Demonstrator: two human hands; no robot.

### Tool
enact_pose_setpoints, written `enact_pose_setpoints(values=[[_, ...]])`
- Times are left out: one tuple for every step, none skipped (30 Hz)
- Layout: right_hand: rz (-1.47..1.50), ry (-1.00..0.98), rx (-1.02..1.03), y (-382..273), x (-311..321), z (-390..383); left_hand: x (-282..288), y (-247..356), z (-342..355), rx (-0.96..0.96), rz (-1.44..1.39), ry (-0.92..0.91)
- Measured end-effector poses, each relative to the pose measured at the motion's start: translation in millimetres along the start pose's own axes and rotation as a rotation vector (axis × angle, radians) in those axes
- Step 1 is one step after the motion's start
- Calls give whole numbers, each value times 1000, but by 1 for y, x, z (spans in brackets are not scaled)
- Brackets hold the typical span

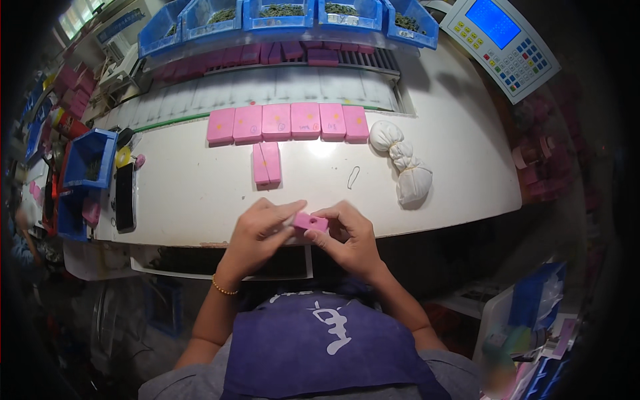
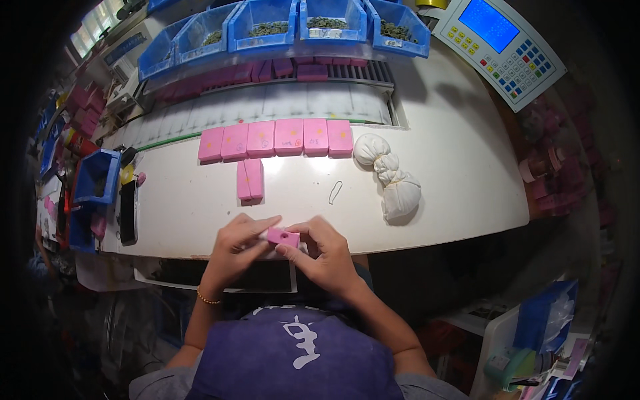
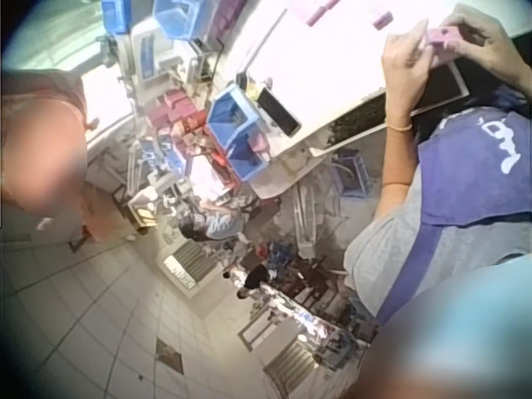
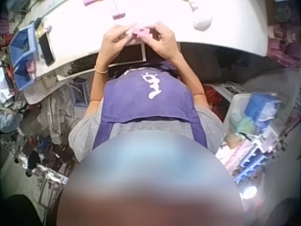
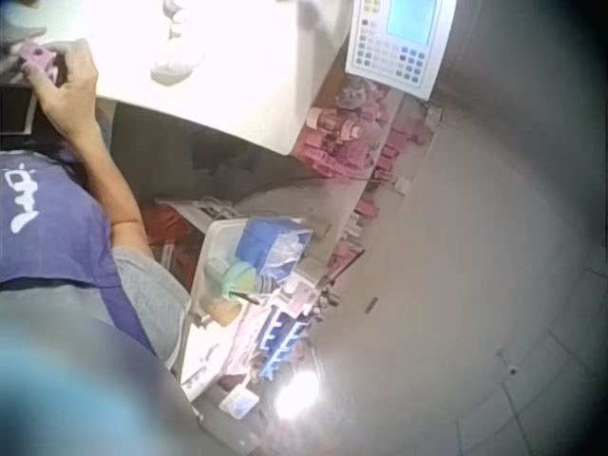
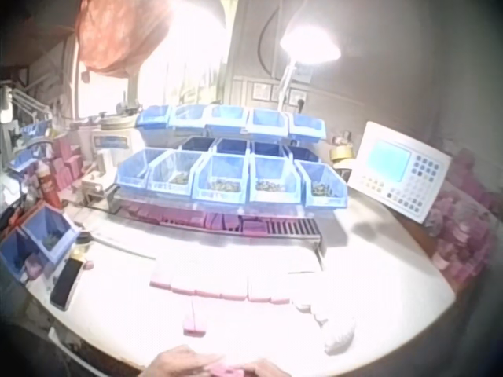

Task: The person is assembling or decorating small items using molds and decorative elements at a workstation.

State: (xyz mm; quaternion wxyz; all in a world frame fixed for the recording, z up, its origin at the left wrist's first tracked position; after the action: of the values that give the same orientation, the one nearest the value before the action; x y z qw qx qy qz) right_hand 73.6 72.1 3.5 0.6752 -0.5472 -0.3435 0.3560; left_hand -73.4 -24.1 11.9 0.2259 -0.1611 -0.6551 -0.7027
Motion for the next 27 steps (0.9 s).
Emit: enact_pose_setpoints(values=[[-78,5,-6,-1,-2,-1,7,1,-2,-6,93,84],[-154,6,-11,-3,-4,-3,8,2,-4,39,75,56],[-229,9,-17,-4,-5,-4,5,9,-5,41,75,56],[-296,-37,-128,1,-4,-6,-2,15,-3,96,-100,34],[-295,-39,-127,-4,-6,-4,-10,18,-3,150,-274,14],[-281,-67,-73,-11,-12,-1,-16,13,-4,143,-226,43],[-267,-94,-18,-16,-17,2,-25,1,-3,148,-224,45],[-248,-135,-46,-9,-20,0,-28,-1,1,46,-175,104],[-248,-134,-47,-7,-19,0,-29,-1,1,-56,-125,162],[-224,-175,-59,-5,-20,0,-31,-7,-2,-35,-148,134],[-201,-214,-73,-3,-20,-1,-32,-9,-2,-36,-152,130],[-202,-212,-76,-1,-19,-2,-34,-13,-2,-35,-176,131],[-161,-230,-75,0,-20,-3,-35,-15,-2,-35,-200,132],[-121,-249,-72,2,-20,-3,-34,-14,-2,-36,-201,132],[-122,-249,-72,4,-20,-3,-33,-13,-2,-25,-202,129],[-151,-254,-52,5,-20,-3,-32,-12,-2,-14,-202,126],[-181,-263,-32,5,-20,-3,-32,-13,-3,-14,-202,129],[-181,-264,-31,5,-20,-3,-34,-16,-2,-3,-224,121],[-157,-256,-21,5,-20,-3,-34,-18,-2,8,-246,113],[-134,-245,-13,6,-20,-3,-31,-16,-1,9,-246,111],[-132,-242,-14,8,-16,-3,-28,-12,1,15,-281,73],[1,-274,-71,12,-10,-3,-25,-9,4,21,-314,34],[137,-302,-124,15,-9,-3,-20,-8,5,21,-309,27],[296,-230,-46,10,-7,-2,-17,-13,5,62,-604,9],[301,-222,-42,9,-4,-3,-16,-16,4,106,-898,-9],[363,-117,-65,11,5,-2,-18,-20,1,41,-1150,-44],[424,-12,-89,13,13,-3,-21,-24,-1,44,-1139,-43]])
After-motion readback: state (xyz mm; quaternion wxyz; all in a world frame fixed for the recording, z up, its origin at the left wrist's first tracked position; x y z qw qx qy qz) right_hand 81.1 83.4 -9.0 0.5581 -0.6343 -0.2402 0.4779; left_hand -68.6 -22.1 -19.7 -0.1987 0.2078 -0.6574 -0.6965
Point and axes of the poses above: each hand's wrist, its own z-axis towards the middle knuckle, its own x-axis out of the back of the hand, y = z × x, the point moved 5 cm from there along z, towards the middle knuckle, and after that the axes turned 11 degrees about -y, right-handed, at the moved point
